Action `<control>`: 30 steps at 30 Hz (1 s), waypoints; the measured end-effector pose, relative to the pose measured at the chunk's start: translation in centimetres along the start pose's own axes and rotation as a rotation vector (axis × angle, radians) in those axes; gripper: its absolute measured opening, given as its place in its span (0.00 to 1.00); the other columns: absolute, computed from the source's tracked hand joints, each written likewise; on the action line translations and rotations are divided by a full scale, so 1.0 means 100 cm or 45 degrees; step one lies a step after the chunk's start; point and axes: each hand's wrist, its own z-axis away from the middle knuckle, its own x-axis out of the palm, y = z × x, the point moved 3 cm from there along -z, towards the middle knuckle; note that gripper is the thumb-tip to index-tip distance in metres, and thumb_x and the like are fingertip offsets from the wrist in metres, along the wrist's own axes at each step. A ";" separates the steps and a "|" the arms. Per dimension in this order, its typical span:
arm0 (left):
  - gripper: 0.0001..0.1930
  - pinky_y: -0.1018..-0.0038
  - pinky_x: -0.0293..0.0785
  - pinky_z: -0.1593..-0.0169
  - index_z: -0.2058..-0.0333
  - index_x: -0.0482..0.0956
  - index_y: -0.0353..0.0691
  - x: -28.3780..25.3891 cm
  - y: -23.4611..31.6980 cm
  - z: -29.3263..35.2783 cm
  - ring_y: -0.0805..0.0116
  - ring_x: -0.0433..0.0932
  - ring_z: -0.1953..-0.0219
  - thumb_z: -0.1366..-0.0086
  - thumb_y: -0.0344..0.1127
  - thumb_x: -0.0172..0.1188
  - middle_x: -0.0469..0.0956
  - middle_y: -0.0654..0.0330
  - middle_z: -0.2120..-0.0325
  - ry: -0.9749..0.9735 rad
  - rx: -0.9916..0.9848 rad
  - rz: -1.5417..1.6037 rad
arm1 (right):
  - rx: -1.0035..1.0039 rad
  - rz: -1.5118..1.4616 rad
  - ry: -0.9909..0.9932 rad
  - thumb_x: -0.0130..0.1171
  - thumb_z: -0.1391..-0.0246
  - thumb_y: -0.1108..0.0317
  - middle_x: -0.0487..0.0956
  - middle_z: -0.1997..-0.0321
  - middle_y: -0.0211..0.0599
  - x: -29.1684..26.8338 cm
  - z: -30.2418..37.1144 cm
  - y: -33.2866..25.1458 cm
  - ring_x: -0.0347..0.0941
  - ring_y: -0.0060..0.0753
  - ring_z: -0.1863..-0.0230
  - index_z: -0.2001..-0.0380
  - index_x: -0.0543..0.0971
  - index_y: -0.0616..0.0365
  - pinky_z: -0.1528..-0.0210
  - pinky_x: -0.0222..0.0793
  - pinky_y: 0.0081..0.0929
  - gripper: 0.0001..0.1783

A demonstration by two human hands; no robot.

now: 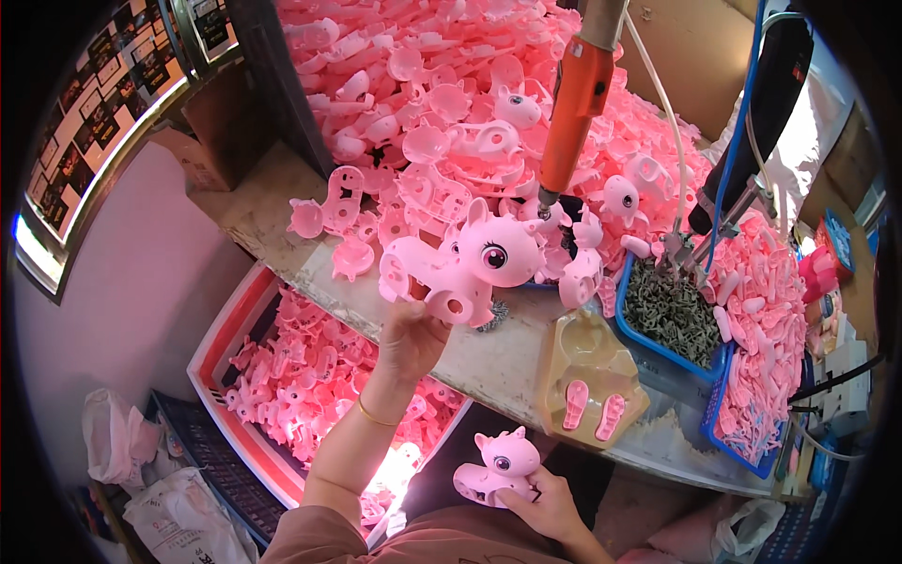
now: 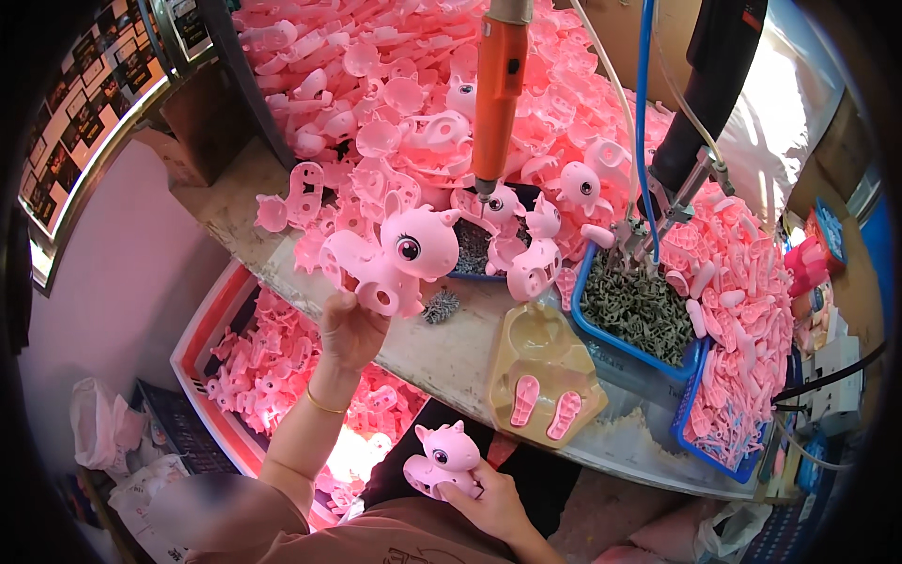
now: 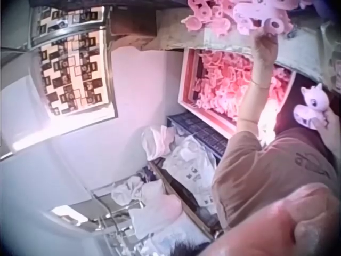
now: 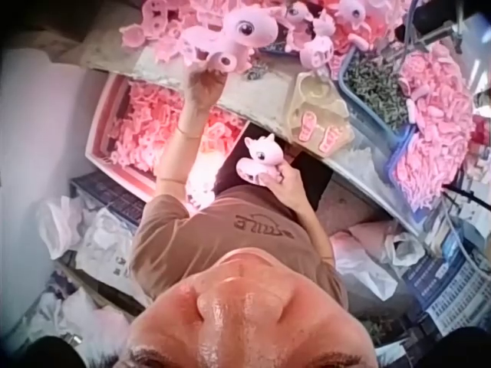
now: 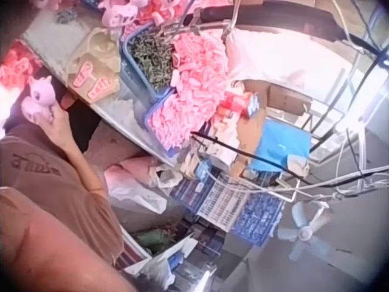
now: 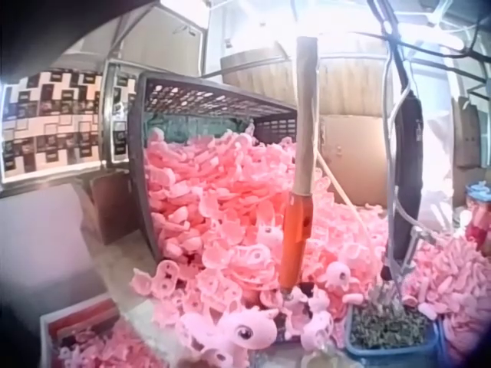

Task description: Assembling pink plastic toy horses using manual parts fitting and industrial assembly tools.

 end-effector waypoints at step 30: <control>0.20 0.69 0.80 0.47 0.49 0.72 0.37 -0.009 0.009 -0.016 0.66 0.80 0.53 0.41 0.28 0.60 0.80 0.58 0.53 0.079 -0.006 -0.072 | -0.013 -0.077 -0.031 0.68 0.49 0.60 0.84 0.63 0.41 0.003 0.002 0.003 0.82 0.29 0.63 0.53 0.77 0.63 0.60 0.76 0.25 0.23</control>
